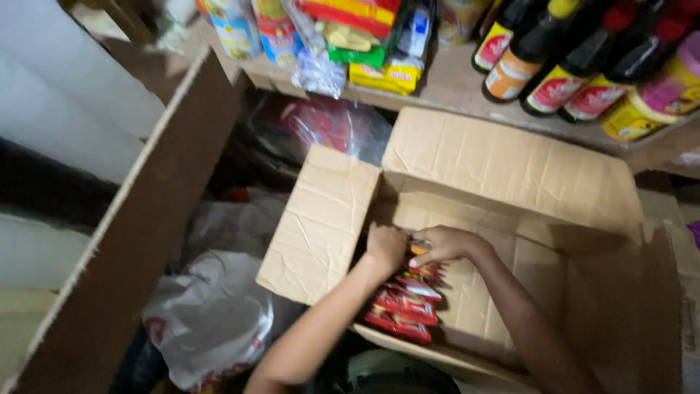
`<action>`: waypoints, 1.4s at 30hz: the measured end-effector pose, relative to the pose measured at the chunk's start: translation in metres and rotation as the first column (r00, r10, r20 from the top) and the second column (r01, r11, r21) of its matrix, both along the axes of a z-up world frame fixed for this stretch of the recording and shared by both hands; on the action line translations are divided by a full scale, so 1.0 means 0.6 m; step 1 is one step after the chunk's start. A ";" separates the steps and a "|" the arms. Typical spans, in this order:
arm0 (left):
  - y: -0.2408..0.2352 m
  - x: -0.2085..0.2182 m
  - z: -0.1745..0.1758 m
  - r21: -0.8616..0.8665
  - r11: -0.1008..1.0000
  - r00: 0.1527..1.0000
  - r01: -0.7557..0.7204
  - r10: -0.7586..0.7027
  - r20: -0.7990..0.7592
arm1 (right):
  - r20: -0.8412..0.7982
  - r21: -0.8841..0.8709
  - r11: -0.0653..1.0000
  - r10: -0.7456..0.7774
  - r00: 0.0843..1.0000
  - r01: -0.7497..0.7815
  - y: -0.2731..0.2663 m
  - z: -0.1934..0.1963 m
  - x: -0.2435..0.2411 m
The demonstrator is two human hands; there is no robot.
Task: The person is packing various grocery items from shelves into a cardboard box.
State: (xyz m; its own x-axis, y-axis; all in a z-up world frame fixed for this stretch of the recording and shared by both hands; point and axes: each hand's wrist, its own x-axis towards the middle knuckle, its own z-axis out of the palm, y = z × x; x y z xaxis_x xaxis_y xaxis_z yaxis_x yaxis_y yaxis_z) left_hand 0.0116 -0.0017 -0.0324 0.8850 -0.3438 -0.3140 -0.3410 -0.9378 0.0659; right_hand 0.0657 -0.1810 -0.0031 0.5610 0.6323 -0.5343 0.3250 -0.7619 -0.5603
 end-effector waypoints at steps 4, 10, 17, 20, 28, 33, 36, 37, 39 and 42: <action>-0.003 0.007 -0.019 -0.020 1.000 1.000 0.004 -0.004 -0.031 | 0.325 0.451 0.880 -0.003 0.946 -0.152 0.051 0.116 0.054; -0.004 0.007 -0.034 -0.065 0.997 0.997 -0.037 0.032 -0.068 | 0.318 0.765 0.632 -0.539 0.780 0.124 0.163 0.284 0.156; -0.012 0.015 -0.048 -0.069 0.996 0.997 -0.054 0.050 -0.060 | -0.090 0.917 0.189 -0.761 0.643 0.351 0.227 0.261 0.384; -0.008 0.015 -0.034 -0.080 0.995 0.996 -0.067 0.062 -0.067 | -0.380 0.813 0.036 -0.724 0.576 0.581 0.257 0.299 0.404; 0.005 0.010 0.027 -0.069 0.998 0.991 -0.011 0.002 -0.137 | -0.504 0.656 0.105 -0.676 0.538 0.747 0.277 0.252 0.487; -0.004 0.020 -0.024 -0.067 0.998 0.996 0.001 -0.007 -0.086 | -0.517 0.661 0.068 -0.681 0.519 0.747 0.266 0.220 0.524; -0.002 0.016 -0.012 -0.069 0.998 0.995 0.005 -0.012 -0.097 | -0.560 0.598 0.043 -0.692 0.456 0.801 0.272 0.277 0.480; -0.002 0.016 -0.007 -0.076 0.997 0.994 -0.001 -0.008 -0.112 | -0.570 0.562 0.047 -0.702 0.428 0.826 0.274 0.303 0.461; 0.002 0.014 0.012 -0.078 0.997 0.992 0.004 -0.014 -0.128 | -0.527 0.556 0.087 -0.732 0.432 0.826 0.288 0.310 0.465; 0.000 0.013 -0.008 -0.087 0.996 0.991 0.001 -0.013 -0.131 | -0.443 0.560 0.155 -0.773 0.453 0.814 0.307 0.304 0.472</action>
State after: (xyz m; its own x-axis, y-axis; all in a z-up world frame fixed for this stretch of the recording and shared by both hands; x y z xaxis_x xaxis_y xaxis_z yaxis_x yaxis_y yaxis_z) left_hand 0.0197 -0.0016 -0.0370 0.8355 -0.3807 -0.3962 -0.3306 -0.9243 0.1909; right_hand 0.3491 0.0029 0.1794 0.9633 -0.0072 -0.2685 -0.2685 -0.0255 -0.9629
